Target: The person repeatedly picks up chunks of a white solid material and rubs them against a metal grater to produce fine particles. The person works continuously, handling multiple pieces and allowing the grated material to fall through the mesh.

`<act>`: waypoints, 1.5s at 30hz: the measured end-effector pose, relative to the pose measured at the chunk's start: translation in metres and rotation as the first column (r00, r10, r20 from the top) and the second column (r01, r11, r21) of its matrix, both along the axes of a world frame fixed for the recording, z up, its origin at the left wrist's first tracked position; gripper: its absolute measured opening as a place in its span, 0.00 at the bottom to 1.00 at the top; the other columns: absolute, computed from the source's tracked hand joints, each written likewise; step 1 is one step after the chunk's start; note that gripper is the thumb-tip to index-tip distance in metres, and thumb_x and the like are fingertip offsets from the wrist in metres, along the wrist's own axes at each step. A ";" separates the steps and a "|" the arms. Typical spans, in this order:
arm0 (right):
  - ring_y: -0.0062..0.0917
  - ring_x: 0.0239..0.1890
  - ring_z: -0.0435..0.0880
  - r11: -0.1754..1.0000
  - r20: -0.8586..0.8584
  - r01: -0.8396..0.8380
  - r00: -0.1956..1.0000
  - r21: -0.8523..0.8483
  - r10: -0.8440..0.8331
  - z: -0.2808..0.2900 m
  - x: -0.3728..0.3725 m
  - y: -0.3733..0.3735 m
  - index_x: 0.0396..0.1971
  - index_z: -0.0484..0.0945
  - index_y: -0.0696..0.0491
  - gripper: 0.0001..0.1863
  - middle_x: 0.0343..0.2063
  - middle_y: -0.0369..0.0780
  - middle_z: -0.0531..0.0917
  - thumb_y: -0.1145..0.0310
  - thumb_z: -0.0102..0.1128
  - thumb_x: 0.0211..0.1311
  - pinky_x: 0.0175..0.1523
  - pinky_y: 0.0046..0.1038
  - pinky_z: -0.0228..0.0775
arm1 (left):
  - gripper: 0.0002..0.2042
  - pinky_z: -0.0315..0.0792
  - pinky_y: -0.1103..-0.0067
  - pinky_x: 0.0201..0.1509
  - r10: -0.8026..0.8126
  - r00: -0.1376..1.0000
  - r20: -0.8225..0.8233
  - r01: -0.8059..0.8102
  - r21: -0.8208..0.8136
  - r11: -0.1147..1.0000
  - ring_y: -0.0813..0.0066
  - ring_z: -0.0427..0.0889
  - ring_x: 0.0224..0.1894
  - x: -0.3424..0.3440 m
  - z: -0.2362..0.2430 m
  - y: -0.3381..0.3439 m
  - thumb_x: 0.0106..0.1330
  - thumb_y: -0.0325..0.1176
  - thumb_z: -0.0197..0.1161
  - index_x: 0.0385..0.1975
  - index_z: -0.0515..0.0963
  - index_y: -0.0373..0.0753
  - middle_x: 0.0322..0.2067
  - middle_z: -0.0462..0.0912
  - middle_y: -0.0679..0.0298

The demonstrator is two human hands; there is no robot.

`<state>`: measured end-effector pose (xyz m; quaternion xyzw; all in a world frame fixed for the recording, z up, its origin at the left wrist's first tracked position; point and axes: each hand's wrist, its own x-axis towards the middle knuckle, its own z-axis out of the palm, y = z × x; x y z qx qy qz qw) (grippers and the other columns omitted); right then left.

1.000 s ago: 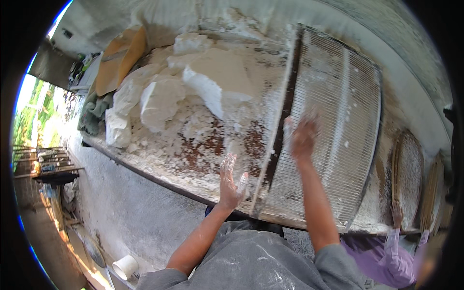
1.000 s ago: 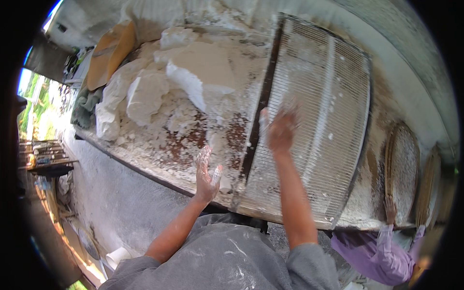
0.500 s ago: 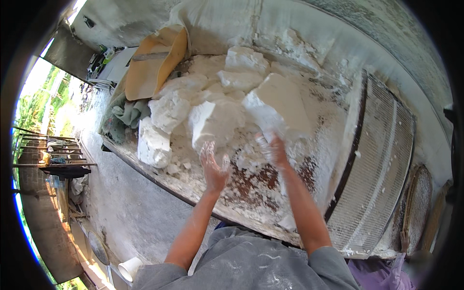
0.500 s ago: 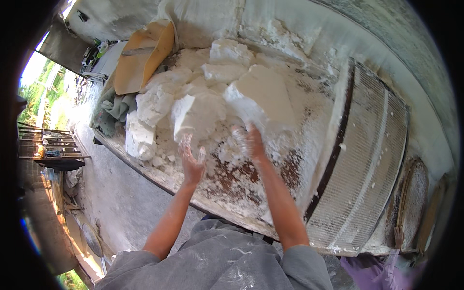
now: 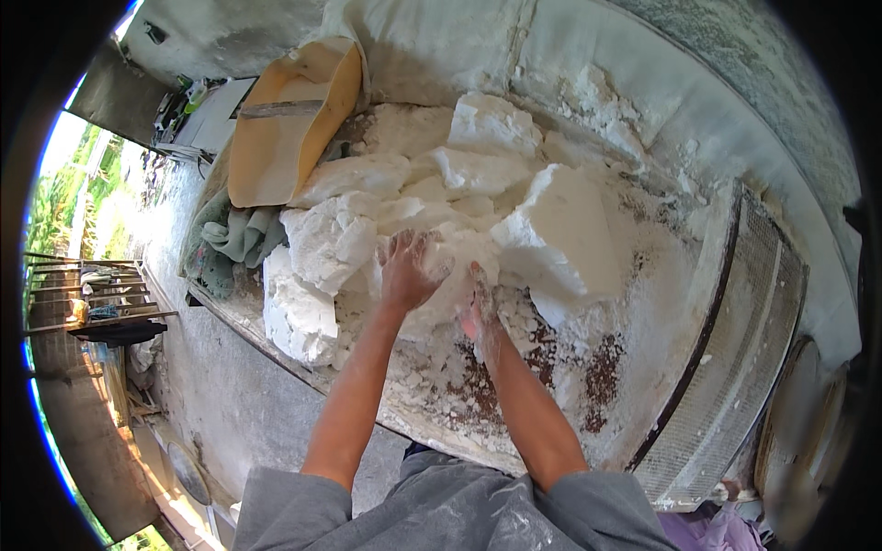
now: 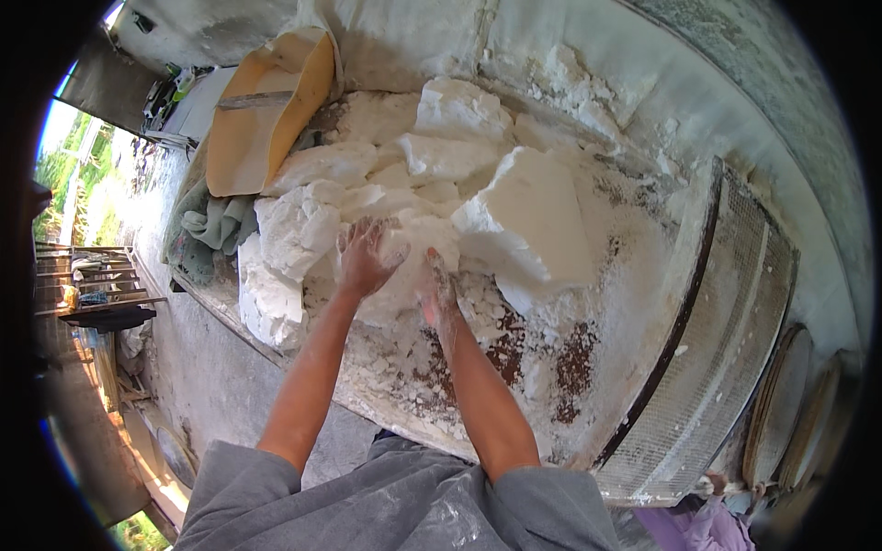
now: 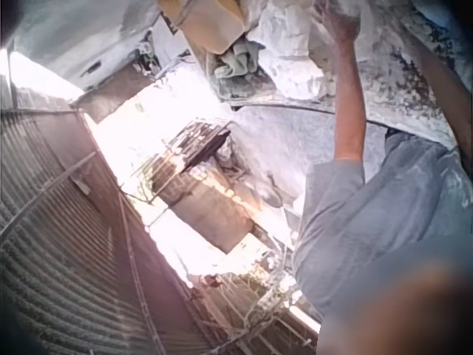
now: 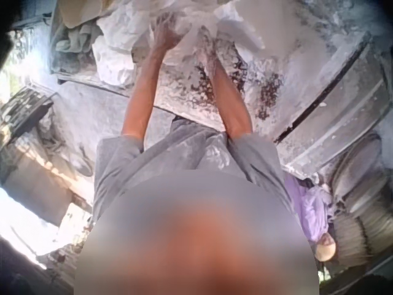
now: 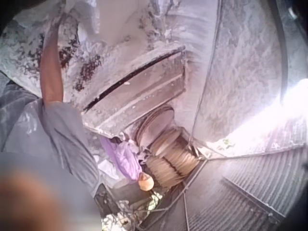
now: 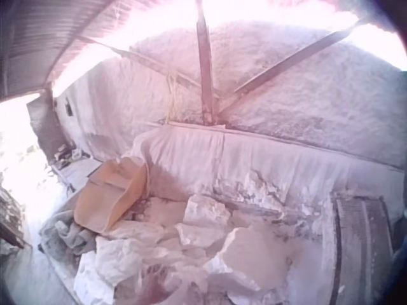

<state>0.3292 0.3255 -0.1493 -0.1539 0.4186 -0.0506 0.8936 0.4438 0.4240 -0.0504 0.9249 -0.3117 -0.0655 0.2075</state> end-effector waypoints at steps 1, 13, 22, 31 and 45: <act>0.30 0.63 0.73 0.999 0.062 0.028 0.998 -0.038 -0.026 0.004 -0.002 0.004 0.68 0.67 0.50 0.40 0.61 0.37 0.76 0.47 0.71 0.61 0.68 0.34 0.63 | 0.32 0.50 0.52 0.75 -0.050 0.998 0.040 0.052 -0.064 0.997 0.50 0.66 0.68 0.000 -0.001 0.005 0.57 0.56 0.71 0.60 0.77 0.49 0.62 0.74 0.55; 0.34 0.68 0.68 0.952 0.105 0.264 0.963 -0.152 -0.250 0.011 -0.163 0.011 0.73 0.60 0.50 0.41 0.68 0.39 0.70 0.43 0.57 0.68 0.72 0.41 0.59 | 0.41 0.37 0.48 0.79 -0.277 0.956 0.098 0.290 -0.157 0.944 0.49 0.61 0.73 -0.153 -0.009 -0.002 0.58 0.61 0.68 0.67 0.69 0.41 0.66 0.69 0.50; 0.34 0.68 0.69 0.820 -0.136 0.305 0.900 -0.484 -0.415 0.087 -0.294 -0.043 0.71 0.65 0.53 0.40 0.66 0.41 0.73 0.49 0.66 0.63 0.72 0.39 0.58 | 0.39 0.51 0.49 0.74 -0.494 0.865 -0.082 0.406 -0.464 0.788 0.33 0.63 0.66 -0.277 -0.027 -0.074 0.59 0.56 0.68 0.61 0.70 0.28 0.63 0.67 0.34; 0.29 0.56 0.81 0.554 0.285 0.506 0.853 -0.661 -0.438 0.193 -0.335 -0.086 0.63 0.75 0.55 0.32 0.55 0.40 0.82 0.60 0.75 0.60 0.62 0.34 0.75 | 0.29 0.60 0.56 0.68 -0.476 0.878 0.054 0.367 -0.714 0.596 0.47 0.70 0.59 -0.305 0.107 -0.108 0.60 0.35 0.68 0.59 0.70 0.25 0.54 0.71 0.43; 0.36 0.53 0.82 0.152 0.149 0.218 0.918 -0.964 -0.367 0.142 -0.517 -0.192 0.59 0.74 0.56 0.39 0.54 0.44 0.80 0.51 0.79 0.50 0.57 0.36 0.78 | 0.24 0.71 0.66 0.61 -0.477 0.793 -0.379 -0.201 -0.902 0.382 0.58 0.77 0.56 -0.484 0.072 -0.232 0.69 0.42 0.63 0.55 0.75 0.27 0.52 0.79 0.49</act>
